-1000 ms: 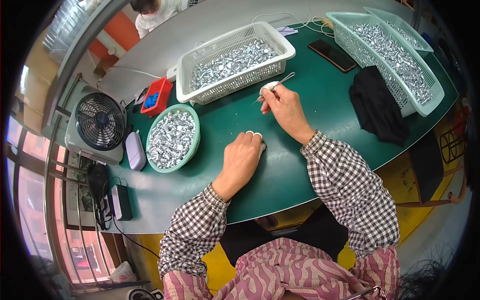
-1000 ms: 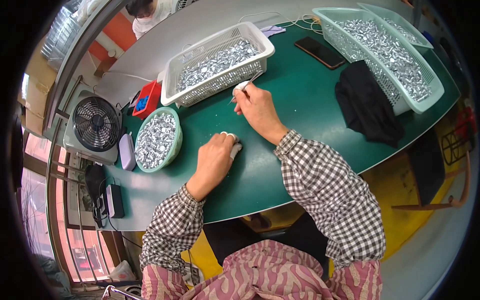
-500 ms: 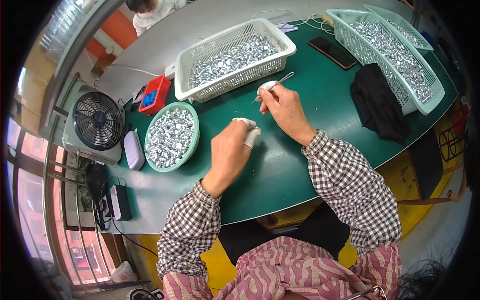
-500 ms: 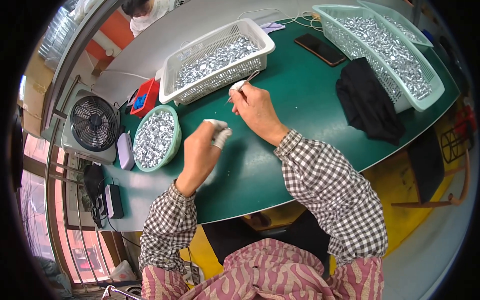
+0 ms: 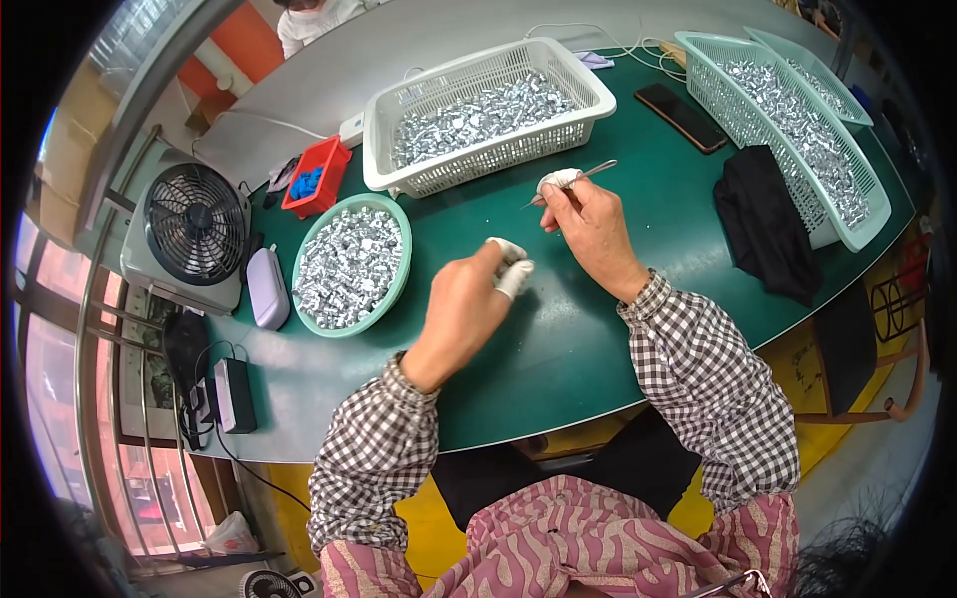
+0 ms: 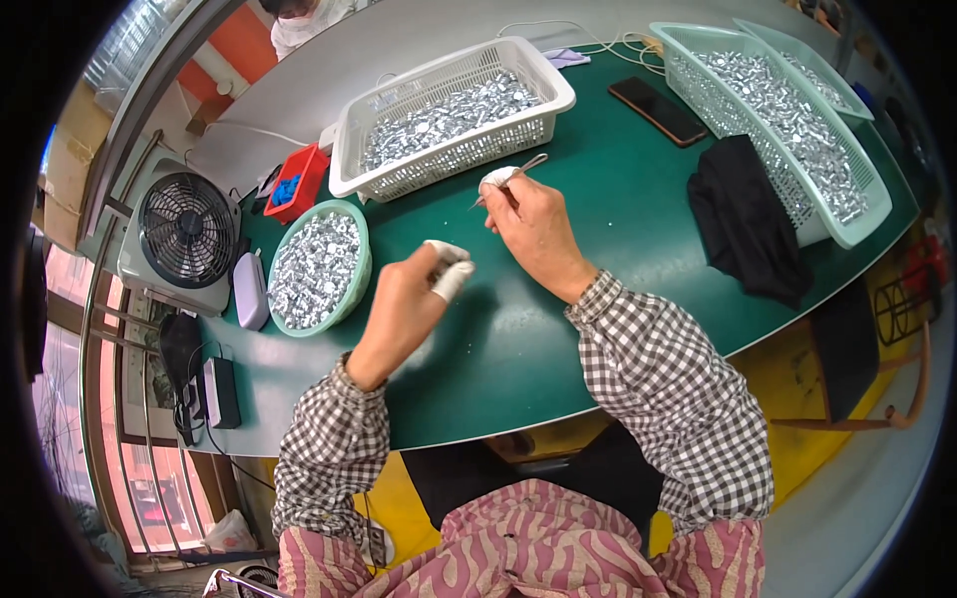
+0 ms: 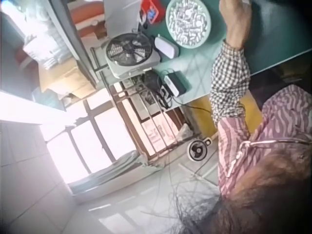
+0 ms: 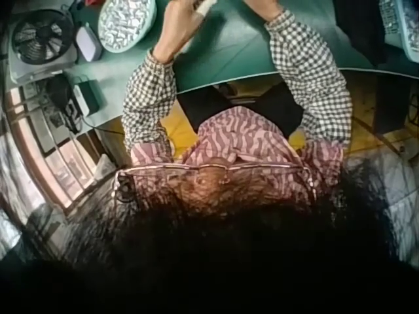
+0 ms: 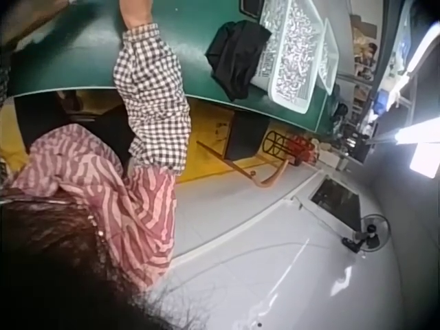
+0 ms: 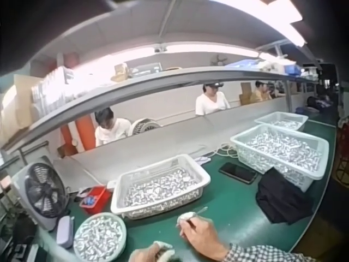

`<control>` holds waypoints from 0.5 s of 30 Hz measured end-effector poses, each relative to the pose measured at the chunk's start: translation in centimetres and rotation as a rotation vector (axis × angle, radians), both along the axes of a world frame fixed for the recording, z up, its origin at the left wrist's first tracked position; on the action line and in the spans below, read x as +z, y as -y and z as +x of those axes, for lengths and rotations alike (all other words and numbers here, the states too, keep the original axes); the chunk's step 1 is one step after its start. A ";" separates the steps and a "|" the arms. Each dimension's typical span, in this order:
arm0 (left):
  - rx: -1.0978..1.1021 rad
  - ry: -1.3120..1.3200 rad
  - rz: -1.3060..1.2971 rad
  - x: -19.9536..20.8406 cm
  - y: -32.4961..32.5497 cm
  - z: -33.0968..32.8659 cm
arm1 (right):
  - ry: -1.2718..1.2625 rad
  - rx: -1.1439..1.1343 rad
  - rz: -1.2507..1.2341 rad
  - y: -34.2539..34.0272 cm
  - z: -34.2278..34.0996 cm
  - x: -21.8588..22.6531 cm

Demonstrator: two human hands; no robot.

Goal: The recorder is using a pointed pick tool to assemble small silver metal components into larger units on a green factory workbench.

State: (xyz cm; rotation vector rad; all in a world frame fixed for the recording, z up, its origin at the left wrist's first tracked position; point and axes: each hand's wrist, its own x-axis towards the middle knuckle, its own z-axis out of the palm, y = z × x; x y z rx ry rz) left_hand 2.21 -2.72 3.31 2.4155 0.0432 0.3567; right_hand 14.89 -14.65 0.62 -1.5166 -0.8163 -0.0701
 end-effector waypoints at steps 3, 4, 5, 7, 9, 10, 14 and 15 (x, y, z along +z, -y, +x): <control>0.069 -0.070 -0.541 0.8 -1.4 -1.0 | 0.056 0.012 0.008 0.0 -0.4 0.1; 0.104 -0.105 -0.810 0.8 -1.6 -1.2 | 0.058 0.011 0.008 0.1 -0.5 0.0; 0.108 -0.099 -0.808 0.4 -1.8 -1.6 | 0.162 0.008 -0.002 0.0 -0.7 0.0; 0.109 -0.051 -1.009 -1.3 -2.0 -2.3 | 0.370 0.003 -0.024 -0.1 -1.2 -0.1; 0.118 -0.017 -1.111 -2.1 -2.5 -2.6 | 0.377 0.029 -0.007 -0.2 -2.1 -0.2; 0.124 -0.039 -1.132 -2.3 -2.7 -2.7 | 0.378 0.051 0.004 -0.2 -2.6 -0.3; 0.134 -0.065 -1.177 -2.8 -3.1 -2.8 | 0.407 0.165 0.036 0.3 -3.7 0.5; 0.138 -0.051 -1.177 -2.9 -3.2 -2.7 | 0.417 0.207 0.049 0.4 -3.9 0.6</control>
